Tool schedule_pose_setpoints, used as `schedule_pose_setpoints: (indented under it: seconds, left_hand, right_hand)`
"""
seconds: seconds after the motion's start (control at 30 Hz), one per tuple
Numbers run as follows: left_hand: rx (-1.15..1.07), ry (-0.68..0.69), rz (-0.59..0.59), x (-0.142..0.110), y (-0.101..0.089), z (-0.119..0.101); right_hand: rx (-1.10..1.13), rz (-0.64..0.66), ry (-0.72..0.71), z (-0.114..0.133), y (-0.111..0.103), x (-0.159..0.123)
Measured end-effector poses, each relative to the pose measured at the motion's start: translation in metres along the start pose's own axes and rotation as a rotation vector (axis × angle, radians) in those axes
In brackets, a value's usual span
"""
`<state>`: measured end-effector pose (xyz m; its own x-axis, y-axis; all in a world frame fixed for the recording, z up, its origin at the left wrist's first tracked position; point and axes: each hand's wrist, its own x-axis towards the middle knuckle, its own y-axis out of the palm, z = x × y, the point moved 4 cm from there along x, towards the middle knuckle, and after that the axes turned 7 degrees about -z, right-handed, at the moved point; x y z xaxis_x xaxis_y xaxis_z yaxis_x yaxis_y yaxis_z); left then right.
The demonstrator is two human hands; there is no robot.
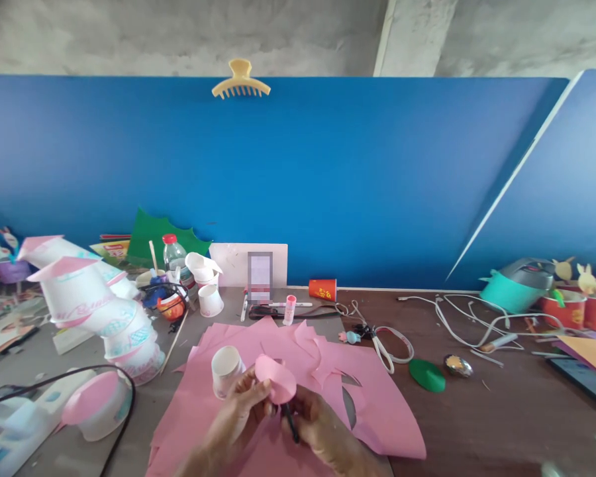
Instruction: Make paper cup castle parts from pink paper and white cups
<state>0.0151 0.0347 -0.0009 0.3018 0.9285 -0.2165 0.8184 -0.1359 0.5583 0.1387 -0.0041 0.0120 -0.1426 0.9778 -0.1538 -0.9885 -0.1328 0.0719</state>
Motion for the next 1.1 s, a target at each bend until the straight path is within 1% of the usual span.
schedule_pose_setpoints:
  seconds: [0.1, 0.2, 0.37, 0.43, 0.53, 0.6, 0.7, 0.83, 1.1]
  left_hand:
    - [0.111, 0.066, -0.115, 0.005, -0.008, 0.002]
    - [0.234, 0.106, -0.215, 0.01, -0.013, 0.002]
    - [0.336, 0.129, -0.302, 0.01, -0.011, -0.002]
    - [0.345, 0.13, -0.325, 0.009, -0.01, -0.003]
    - [0.333, 0.127, -0.327, 0.008, -0.01, -0.002]
    - [0.3, 0.113, -0.293, 0.008, -0.009, -0.001]
    - [0.187, 0.08, -0.236, 0.008, -0.008, 0.002]
    - [0.08, 0.04, -0.251, 0.01, -0.011, 0.006]
    - [0.195, 0.035, -0.249, 0.013, -0.015, 0.006]
  right_hand:
    - [0.099, -0.114, 0.044, -0.008, -0.022, -0.001]
    - [0.029, -0.193, 0.008, -0.011, -0.039, -0.006]
    - [-0.231, -0.248, -0.036, -0.012, -0.044, -0.011]
    - [-0.277, -0.251, -0.026, -0.014, -0.044, -0.012]
    - [-0.267, -0.242, 0.01, -0.017, -0.047, -0.012]
    - [-0.241, -0.237, 0.037, -0.018, -0.048, -0.012]
    - [-0.233, -0.228, 0.064, -0.017, -0.045, -0.012]
    - [-0.266, -0.236, 0.053, -0.013, -0.041, -0.012]
    - [-0.232, -0.24, 0.033, -0.014, -0.04, -0.012]
